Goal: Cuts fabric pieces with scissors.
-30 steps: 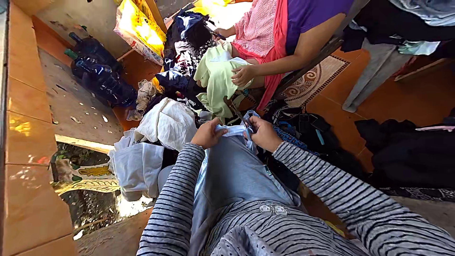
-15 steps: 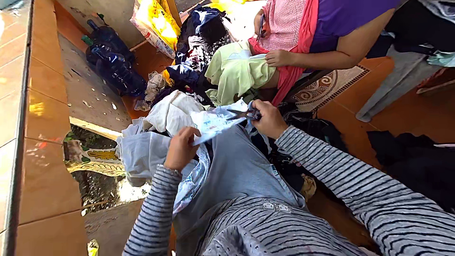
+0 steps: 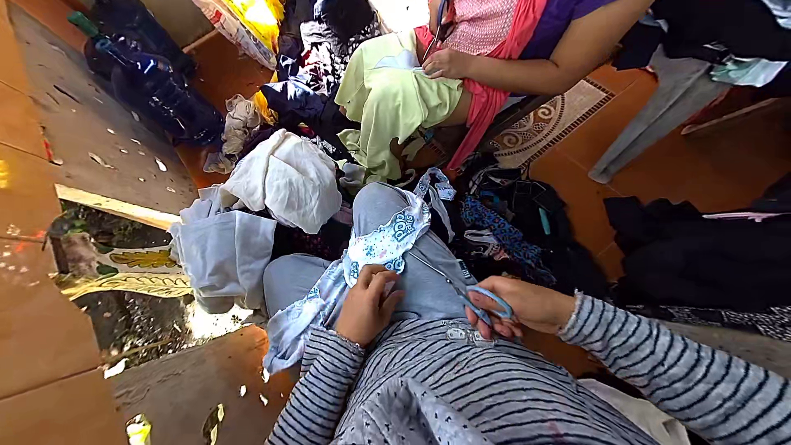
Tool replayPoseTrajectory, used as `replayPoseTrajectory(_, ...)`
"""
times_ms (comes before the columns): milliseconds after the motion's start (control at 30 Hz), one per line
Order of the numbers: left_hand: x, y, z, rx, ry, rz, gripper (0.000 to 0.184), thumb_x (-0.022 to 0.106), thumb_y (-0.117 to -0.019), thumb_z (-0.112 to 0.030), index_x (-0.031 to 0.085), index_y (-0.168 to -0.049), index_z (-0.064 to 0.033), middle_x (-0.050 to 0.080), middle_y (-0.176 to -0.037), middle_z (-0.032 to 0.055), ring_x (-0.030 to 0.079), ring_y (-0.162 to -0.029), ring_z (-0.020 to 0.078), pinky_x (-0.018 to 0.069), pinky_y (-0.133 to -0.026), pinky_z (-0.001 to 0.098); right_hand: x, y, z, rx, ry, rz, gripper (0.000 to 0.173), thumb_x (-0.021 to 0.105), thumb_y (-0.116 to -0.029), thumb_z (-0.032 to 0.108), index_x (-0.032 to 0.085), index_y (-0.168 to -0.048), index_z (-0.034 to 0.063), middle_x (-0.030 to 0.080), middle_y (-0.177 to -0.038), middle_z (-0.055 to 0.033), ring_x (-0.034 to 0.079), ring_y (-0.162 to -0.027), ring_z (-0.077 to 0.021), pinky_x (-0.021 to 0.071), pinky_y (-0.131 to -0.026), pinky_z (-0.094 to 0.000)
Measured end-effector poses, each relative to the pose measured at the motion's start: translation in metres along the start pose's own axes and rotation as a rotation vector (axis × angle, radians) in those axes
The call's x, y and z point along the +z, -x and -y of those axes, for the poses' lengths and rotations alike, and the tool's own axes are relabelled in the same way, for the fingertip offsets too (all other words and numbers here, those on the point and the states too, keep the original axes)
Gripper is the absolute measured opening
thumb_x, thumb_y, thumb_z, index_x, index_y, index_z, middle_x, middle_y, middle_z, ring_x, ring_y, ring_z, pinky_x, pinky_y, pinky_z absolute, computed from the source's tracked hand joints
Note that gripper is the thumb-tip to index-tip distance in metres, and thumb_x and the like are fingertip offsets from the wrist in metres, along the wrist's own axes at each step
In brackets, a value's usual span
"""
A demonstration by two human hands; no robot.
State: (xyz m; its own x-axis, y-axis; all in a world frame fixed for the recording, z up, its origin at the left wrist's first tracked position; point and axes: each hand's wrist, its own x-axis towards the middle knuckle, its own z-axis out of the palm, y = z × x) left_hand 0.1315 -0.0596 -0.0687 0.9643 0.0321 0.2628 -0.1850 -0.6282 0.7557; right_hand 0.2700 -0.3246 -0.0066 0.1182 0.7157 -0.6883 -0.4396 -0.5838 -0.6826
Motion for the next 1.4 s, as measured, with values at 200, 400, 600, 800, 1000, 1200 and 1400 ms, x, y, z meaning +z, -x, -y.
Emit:
replayPoseTrajectory(200, 0.012, -0.003, 0.003, -0.077, -0.256, -0.121, 0.025, 0.07, -0.0925, -0.026, 0.075, -0.106, -0.0044, 0.075, -0.094, 0.01, 0.07, -0.089, 0.0277, 0.054, -0.087, 0.043, 0.024, -0.007, -0.001, 0.023, -0.121, -0.054, 0.036, 0.043, -0.1078, 0.037, 0.064, -0.088, 0.0138, 0.069, -0.069, 0.0041, 0.052, -0.044, -0.0018, 0.0411, -0.042, -0.0168)
replayPoseTrajectory(400, 0.011, 0.001, -0.001, 0.094, -0.143, -0.136, 0.019, 0.065, -0.0975, -0.017, 0.072, -0.1, -0.0002, 0.07, -0.089, 0.013, 0.069, -0.084, 0.0221, 0.0582, -0.081, 0.0311, 0.036, -0.031, 0.011, -0.002, -0.146, -0.131, 0.037, 0.046, -0.1092, 0.038, 0.063, -0.092, 0.011, 0.066, -0.068, 0.0028, 0.049, -0.041, -0.0028, 0.0395, -0.04, -0.017)
replayPoseTrajectory(600, 0.013, 0.001, 0.001, 0.134, -0.107, -0.145, 0.017, 0.065, -0.097, -0.016, 0.072, -0.1, -0.0009, 0.069, -0.088, 0.0127, 0.068, -0.083, 0.0203, 0.0578, -0.08, 0.0287, 0.044, -0.042, 0.023, 0.044, -0.11, -0.161, 0.038, 0.047, -0.1092, 0.04, 0.062, -0.092, 0.0104, 0.066, -0.067, 0.0026, 0.047, -0.04, -0.0028, 0.0377, -0.039, -0.0172)
replayPoseTrajectory(800, 0.016, 0.001, 0.003, 0.137, -0.078, -0.13, 0.015, 0.065, -0.0961, -0.013, 0.072, -0.101, -0.0018, 0.068, -0.088, 0.0123, 0.068, -0.082, 0.0196, 0.0574, -0.079, 0.0278, 0.051, -0.045, 0.021, 0.056, -0.098, -0.235, 0.033, 0.051, -0.1081, 0.036, 0.06, -0.09, 0.0096, 0.061, -0.063, 0.0031, 0.045, -0.04, -0.0026, 0.0361, -0.038, -0.0168)
replayPoseTrajectory(1000, 0.017, 0.003, 0.005, 0.161, -0.077, -0.121, 0.015, 0.063, -0.0969, -0.014, 0.073, -0.101, -0.0031, 0.067, -0.087, 0.0121, 0.067, -0.081, 0.0199, 0.0571, -0.078, 0.0281, 0.051, -0.045, 0.027, 0.068, -0.137, -0.269, 0.033, 0.053, -0.1074, 0.034, 0.061, -0.089, 0.0088, 0.061, -0.061, 0.0026, 0.045, -0.038, -0.0027, 0.0357, -0.037, -0.0168)
replayPoseTrajectory(1200, 0.017, 0.004, 0.005, 0.17, -0.068, -0.124, 0.015, 0.063, -0.097, -0.014, 0.073, -0.101, -0.0029, 0.068, -0.087, 0.0123, 0.068, -0.081, 0.02, 0.0577, -0.079, 0.0286, 0.049, -0.055, 0.033, 0.046, -0.099, -0.262, 0.033, 0.052, -0.1078, 0.036, 0.061, -0.092, 0.0085, 0.06, -0.063, 0.0035, 0.043, -0.039, -0.0018, 0.0343, -0.038, -0.0164)
replayPoseTrajectory(1400, 0.018, 0.005, 0.006, 0.192, -0.06, -0.123, 0.015, 0.064, -0.0969, -0.015, 0.073, -0.101, -0.0038, 0.067, -0.086, 0.0117, 0.067, -0.082, 0.0197, 0.057, -0.079, 0.0276, 0.049, -0.056, 0.042, 0.057, -0.128, -0.264, 0.037, 0.051, -0.1075, 0.039, 0.061, -0.088, 0.0092, 0.061, -0.062, 0.0029, 0.043, -0.039, -0.0022, 0.0344, -0.037, -0.0165)
